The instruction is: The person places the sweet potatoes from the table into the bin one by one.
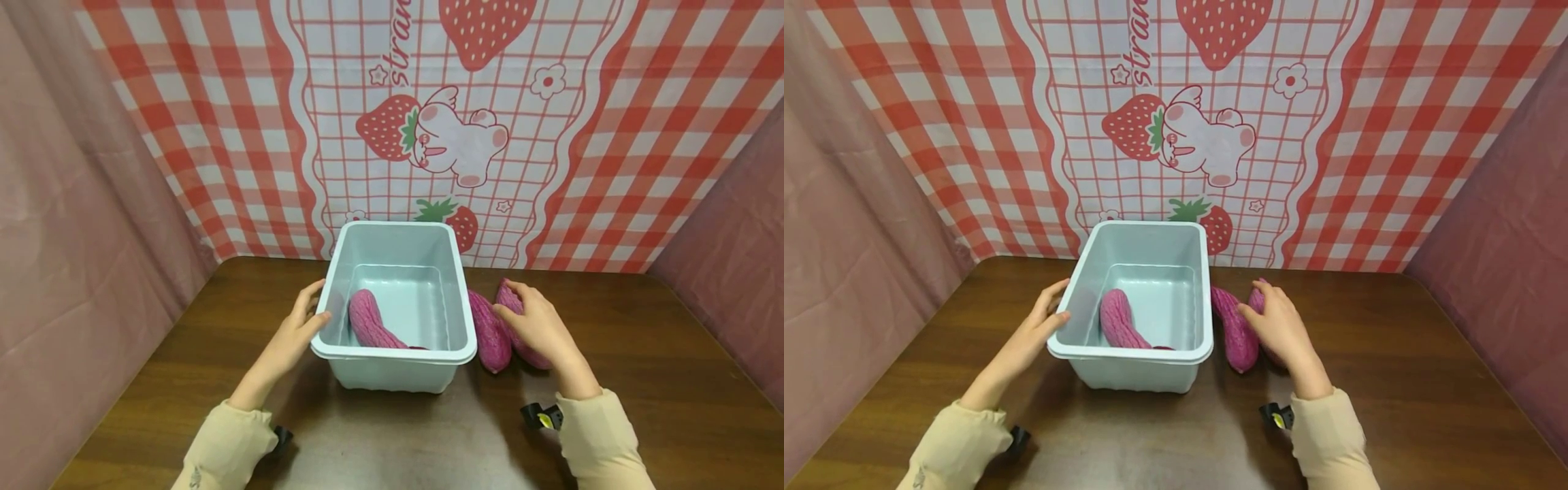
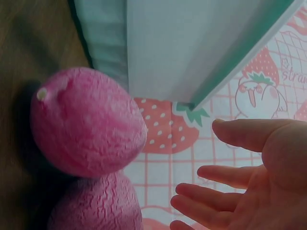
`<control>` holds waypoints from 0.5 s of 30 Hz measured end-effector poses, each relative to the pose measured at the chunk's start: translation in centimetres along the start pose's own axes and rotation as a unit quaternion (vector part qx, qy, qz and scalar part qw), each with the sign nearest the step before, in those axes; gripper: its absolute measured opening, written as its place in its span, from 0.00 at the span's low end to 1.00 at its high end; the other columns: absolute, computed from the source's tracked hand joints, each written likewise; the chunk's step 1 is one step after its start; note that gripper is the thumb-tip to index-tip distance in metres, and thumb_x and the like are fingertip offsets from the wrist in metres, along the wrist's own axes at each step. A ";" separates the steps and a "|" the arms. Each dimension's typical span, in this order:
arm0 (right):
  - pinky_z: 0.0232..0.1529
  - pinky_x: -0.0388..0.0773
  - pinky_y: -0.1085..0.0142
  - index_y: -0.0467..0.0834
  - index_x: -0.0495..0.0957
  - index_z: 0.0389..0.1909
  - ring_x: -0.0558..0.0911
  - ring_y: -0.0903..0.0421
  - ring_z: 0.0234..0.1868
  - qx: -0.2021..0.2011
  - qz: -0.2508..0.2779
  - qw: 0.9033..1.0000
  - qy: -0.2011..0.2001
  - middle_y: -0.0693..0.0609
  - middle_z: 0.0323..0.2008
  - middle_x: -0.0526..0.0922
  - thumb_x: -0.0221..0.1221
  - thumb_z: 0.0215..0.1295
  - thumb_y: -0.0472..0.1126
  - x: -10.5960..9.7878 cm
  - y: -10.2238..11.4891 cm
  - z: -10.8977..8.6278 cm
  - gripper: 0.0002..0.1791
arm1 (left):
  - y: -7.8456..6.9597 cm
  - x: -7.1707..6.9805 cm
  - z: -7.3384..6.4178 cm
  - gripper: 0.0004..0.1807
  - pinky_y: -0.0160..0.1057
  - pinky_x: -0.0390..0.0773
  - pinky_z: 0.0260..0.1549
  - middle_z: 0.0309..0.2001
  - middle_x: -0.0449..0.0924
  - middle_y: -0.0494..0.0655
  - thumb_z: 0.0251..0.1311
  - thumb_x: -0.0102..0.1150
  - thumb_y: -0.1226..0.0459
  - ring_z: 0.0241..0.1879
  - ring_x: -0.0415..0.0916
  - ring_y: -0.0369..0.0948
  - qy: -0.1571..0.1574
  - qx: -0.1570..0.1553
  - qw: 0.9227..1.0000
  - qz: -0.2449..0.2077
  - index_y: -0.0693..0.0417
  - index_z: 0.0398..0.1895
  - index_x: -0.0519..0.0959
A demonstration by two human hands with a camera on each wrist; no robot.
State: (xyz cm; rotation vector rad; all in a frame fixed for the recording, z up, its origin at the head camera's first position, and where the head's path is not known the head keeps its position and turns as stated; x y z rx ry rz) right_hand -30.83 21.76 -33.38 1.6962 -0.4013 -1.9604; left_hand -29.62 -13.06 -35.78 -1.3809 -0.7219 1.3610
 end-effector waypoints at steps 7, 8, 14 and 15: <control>0.56 0.60 0.43 0.29 0.59 0.61 0.63 0.33 0.58 0.006 -0.011 1.000 0.005 0.28 0.56 0.65 0.53 0.62 0.45 -0.5 -1.1 -0.1 0.32 | -0.1 0.0 0.0 0.31 0.46 0.72 0.47 0.59 0.62 0.63 0.63 0.44 0.63 0.55 0.66 0.54 -0.002 0.002 1.000 0.004 0.49 0.68 0.50; 0.56 0.60 0.43 0.29 0.59 0.61 0.64 0.33 0.58 0.006 -0.011 1.000 0.006 0.28 0.56 0.66 0.53 0.62 0.45 -0.4 -1.2 -0.1 0.32 | -0.1 0.0 0.0 0.31 0.47 0.72 0.47 0.59 0.62 0.64 0.63 0.44 0.63 0.55 0.66 0.54 -0.002 0.002 1.000 0.003 0.49 0.68 0.50; 0.55 0.61 0.43 0.28 0.59 0.61 0.65 0.34 0.57 0.007 -0.009 1.000 0.012 0.28 0.55 0.67 0.53 0.62 0.45 -0.2 -1.7 0.0 0.32 | 0.0 0.1 0.0 0.30 0.48 0.72 0.47 0.59 0.62 0.63 0.63 0.45 0.63 0.55 0.66 0.54 0.000 -0.001 1.000 -0.002 0.48 0.68 0.50; 0.55 0.62 0.43 0.28 0.59 0.61 0.65 0.34 0.57 0.008 -0.009 1.000 0.013 0.28 0.55 0.67 0.53 0.62 0.45 -0.2 -1.8 0.0 0.32 | 0.1 0.1 0.0 0.30 0.48 0.72 0.48 0.59 0.62 0.63 0.63 0.45 0.63 0.55 0.66 0.54 0.000 -0.002 1.000 -0.002 0.48 0.68 0.50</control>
Point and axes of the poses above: each hand's wrist, its own z-axis towards the middle knuckle, its own x-axis out of the palm, y = z × x, the point moved 8 cm from there along z, towards the middle knuckle
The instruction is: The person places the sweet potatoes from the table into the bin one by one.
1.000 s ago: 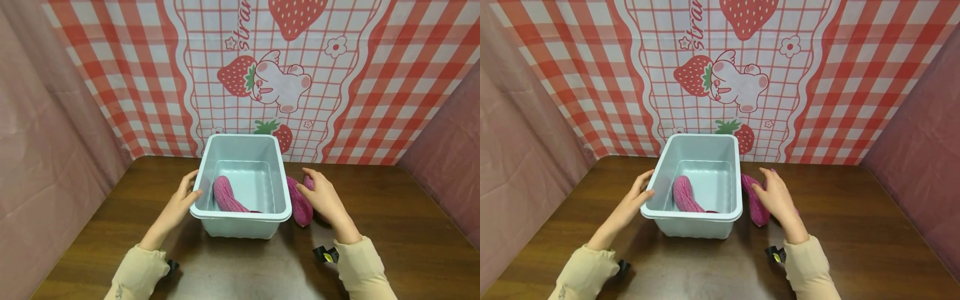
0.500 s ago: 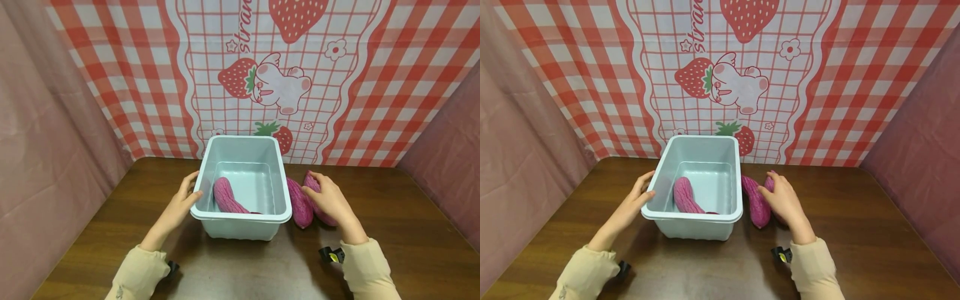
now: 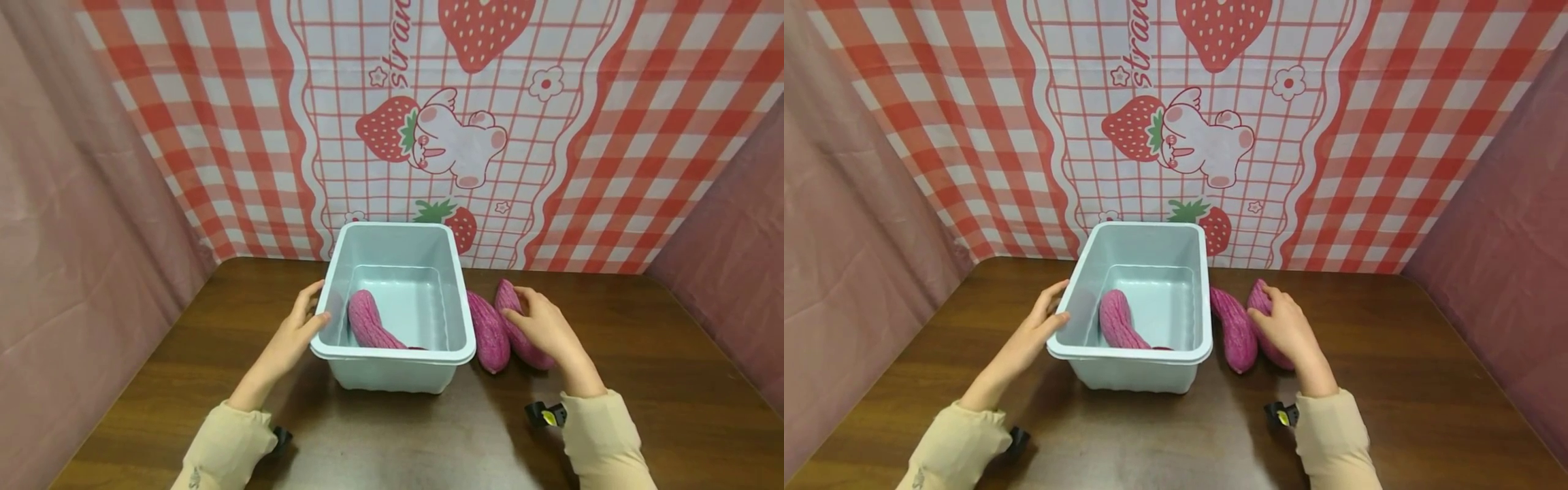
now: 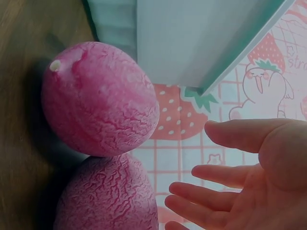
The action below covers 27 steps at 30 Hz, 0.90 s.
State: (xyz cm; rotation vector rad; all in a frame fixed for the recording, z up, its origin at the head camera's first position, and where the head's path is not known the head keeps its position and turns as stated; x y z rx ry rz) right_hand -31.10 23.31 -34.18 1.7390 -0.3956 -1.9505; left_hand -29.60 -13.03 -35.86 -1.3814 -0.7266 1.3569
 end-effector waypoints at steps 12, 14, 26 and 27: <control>0.53 0.64 0.44 0.27 0.59 0.59 0.67 0.34 0.55 0.017 0.009 0.999 0.026 0.28 0.54 0.68 0.54 0.62 0.44 0.8 -1.5 -0.1 0.32 | 0.0 0.1 0.0 0.30 0.49 0.72 0.48 0.60 0.62 0.64 0.63 0.45 0.63 0.56 0.65 0.56 0.004 0.000 1.000 -0.007 0.48 0.68 0.49; 0.53 0.64 0.44 0.27 0.60 0.59 0.68 0.34 0.55 0.019 0.010 0.999 0.030 0.28 0.54 0.68 0.54 0.62 0.45 1.1 -1.7 0.0 0.32 | 0.0 0.1 0.0 0.30 0.49 0.72 0.48 0.59 0.62 0.64 0.63 0.44 0.63 0.56 0.65 0.56 0.003 -0.001 1.000 -0.004 0.49 0.68 0.49; 0.54 0.63 0.43 0.25 0.60 0.58 0.67 0.32 0.55 0.020 0.012 0.999 0.036 0.26 0.54 0.67 0.55 0.60 0.46 2.0 -2.7 0.3 0.34 | -0.1 -0.1 -0.1 0.30 0.48 0.72 0.47 0.59 0.63 0.64 0.63 0.44 0.62 0.55 0.66 0.54 0.000 0.001 1.000 0.005 0.49 0.68 0.49; 0.54 0.63 0.44 0.25 0.59 0.58 0.66 0.32 0.55 0.022 0.011 0.999 0.039 0.26 0.54 0.67 0.56 0.59 0.45 2.1 -2.7 0.3 0.34 | -0.1 -0.1 -0.1 0.30 0.49 0.72 0.48 0.59 0.63 0.64 0.63 0.44 0.62 0.55 0.66 0.54 0.000 0.000 1.000 0.006 0.49 0.68 0.49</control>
Point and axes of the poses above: each hand's wrist, its own z-axis towards the middle knuckle, its own x-axis out of the palm, y = z × x, the point moved 8 cm from there along z, towards the middle knuckle
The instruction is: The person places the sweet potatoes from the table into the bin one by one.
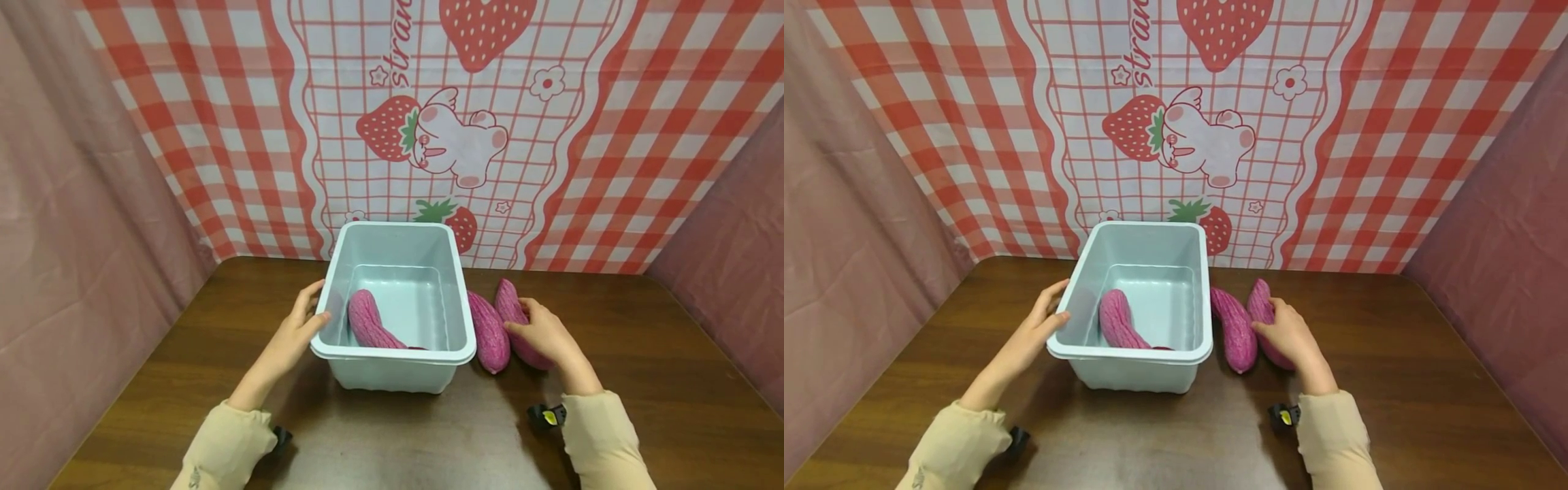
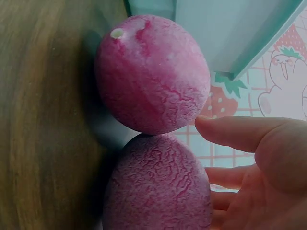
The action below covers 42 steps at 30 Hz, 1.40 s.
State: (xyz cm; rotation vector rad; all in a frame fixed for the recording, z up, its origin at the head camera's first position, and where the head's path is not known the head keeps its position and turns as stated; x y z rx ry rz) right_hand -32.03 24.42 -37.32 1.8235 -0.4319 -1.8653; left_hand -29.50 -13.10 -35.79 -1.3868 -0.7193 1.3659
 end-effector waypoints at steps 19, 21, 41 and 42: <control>0.53 0.62 0.42 0.26 0.56 0.59 0.66 0.30 0.55 0.029 0.008 0.999 0.036 0.25 0.55 0.65 0.54 0.59 0.55 1.0 -2.3 0.3 0.41 | -0.1 -0.1 0.1 0.30 0.49 0.72 0.47 0.58 0.62 0.64 0.63 0.44 0.62 0.54 0.66 0.55 -0.002 0.010 1.000 -0.001 0.49 0.68 0.50; 0.51 0.64 0.43 0.26 0.58 0.58 0.67 0.30 0.53 0.026 0.003 0.999 0.032 0.25 0.53 0.67 0.53 0.59 0.59 1.1 -2.6 0.4 0.42 | 0.0 -0.1 0.1 0.30 0.49 0.72 0.47 0.58 0.62 0.64 0.63 0.44 0.62 0.54 0.66 0.56 -0.002 0.012 1.000 -0.003 0.49 0.68 0.50; 0.53 0.63 0.42 0.25 0.54 0.61 0.66 0.30 0.55 0.053 -0.011 0.997 0.051 0.24 0.55 0.64 0.49 0.64 0.51 1.5 -2.4 0.0 0.37 | 0.1 0.1 0.1 0.30 0.48 0.71 0.48 0.58 0.62 0.63 0.64 0.44 0.62 0.55 0.65 0.54 -0.002 0.017 1.000 -0.003 0.48 0.68 0.50; 0.53 0.63 0.42 0.25 0.55 0.60 0.66 0.30 0.55 0.052 -0.011 0.997 0.049 0.24 0.55 0.65 0.49 0.64 0.51 1.4 -2.3 0.0 0.37 | 0.1 0.1 0.1 0.30 0.48 0.71 0.48 0.58 0.62 0.63 0.64 0.43 0.62 0.55 0.65 0.54 -0.002 0.017 1.000 -0.004 0.48 0.68 0.50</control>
Point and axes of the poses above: each hand's wrist, its own z-axis towards the middle knuckle, its own x-axis out of the palm, y = z × x, the point moved 8 cm from there along z, towards the middle knuckle
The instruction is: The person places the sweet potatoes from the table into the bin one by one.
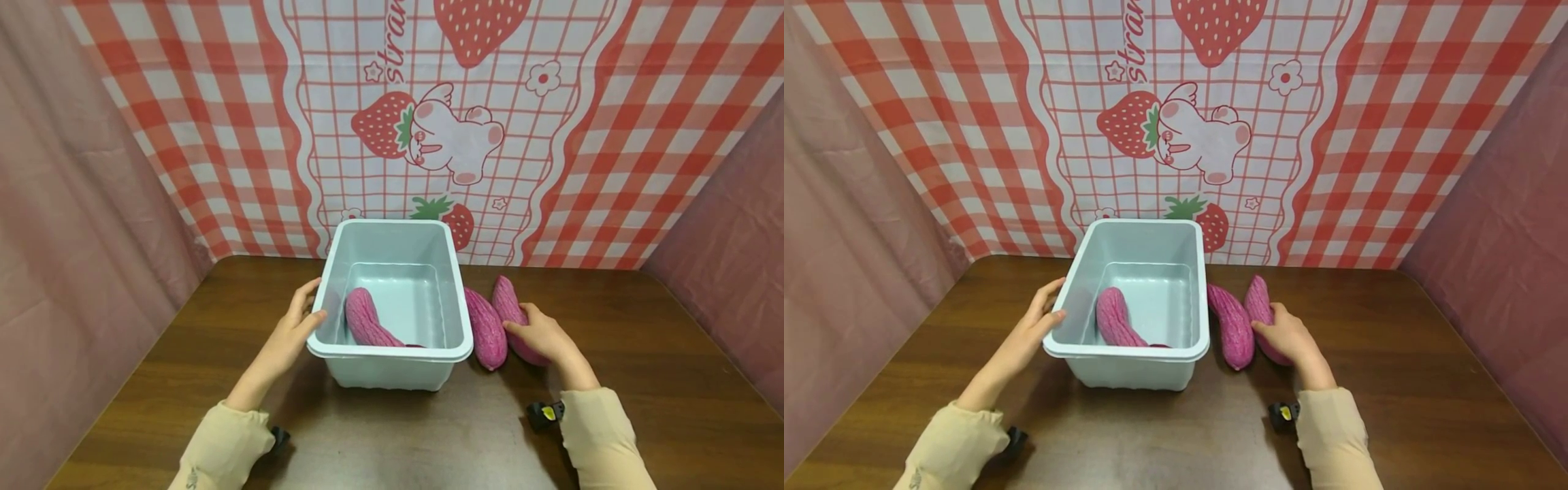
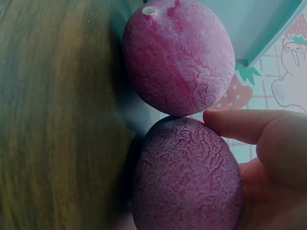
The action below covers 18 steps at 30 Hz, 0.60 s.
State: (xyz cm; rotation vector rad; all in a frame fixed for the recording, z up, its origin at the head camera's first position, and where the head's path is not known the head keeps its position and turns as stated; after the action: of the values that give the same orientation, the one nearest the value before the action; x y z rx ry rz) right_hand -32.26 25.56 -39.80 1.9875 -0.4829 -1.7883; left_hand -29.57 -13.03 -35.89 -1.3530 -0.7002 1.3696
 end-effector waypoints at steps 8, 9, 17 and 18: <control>0.52 0.64 0.43 0.25 0.55 0.60 0.67 0.31 0.54 -0.007 -0.002 1.000 -0.008 0.24 0.54 0.65 0.50 0.64 0.50 0.0 0.1 0.0 0.36 | 0.1 -0.1 -0.1 0.30 0.49 0.72 0.47 0.57 0.63 0.63 0.64 0.43 0.62 0.54 0.66 0.55 -0.004 0.000 1.000 0.002 0.48 0.68 0.50; 0.52 0.64 0.43 0.26 0.55 0.60 0.67 0.31 0.54 -0.008 -0.003 1.000 -0.009 0.24 0.54 0.66 0.50 0.64 0.50 0.0 0.1 0.0 0.36 | 0.2 -0.1 -0.1 0.29 0.49 0.72 0.47 0.57 0.63 0.63 0.64 0.43 0.62 0.53 0.66 0.55 -0.005 0.000 1.000 0.000 0.48 0.68 0.50; 0.52 0.65 0.43 0.27 0.55 0.61 0.68 0.32 0.53 -0.009 0.000 1.000 -0.016 0.25 0.54 0.66 0.50 0.64 0.51 -0.5 0.3 -0.1 0.36 | 0.1 0.0 0.1 0.30 0.48 0.73 0.45 0.56 0.63 0.65 0.63 0.42 0.63 0.52 0.66 0.57 -0.007 0.005 1.000 -0.012 0.49 0.68 0.49; 0.52 0.64 0.43 0.27 0.55 0.61 0.68 0.32 0.53 -0.008 0.002 1.000 -0.017 0.26 0.54 0.66 0.50 0.64 0.51 -0.5 0.3 -0.1 0.36 | 0.1 0.1 0.1 0.30 0.48 0.73 0.45 0.56 0.63 0.65 0.63 0.42 0.63 0.52 0.66 0.57 -0.006 0.004 1.000 -0.012 0.49 0.68 0.49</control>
State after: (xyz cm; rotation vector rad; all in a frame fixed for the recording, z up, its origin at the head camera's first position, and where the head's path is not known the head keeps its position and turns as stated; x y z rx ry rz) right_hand -32.18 25.60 -39.18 1.9461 -0.4806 -1.8213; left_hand -29.66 -12.99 -35.99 -1.3262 -0.7164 1.3618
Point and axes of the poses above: each hand's wrist, its own z-axis towards the middle knuckle, its own x-axis out of the palm, y = z × x, the point moved 8 cm from there along z, towards the middle knuckle
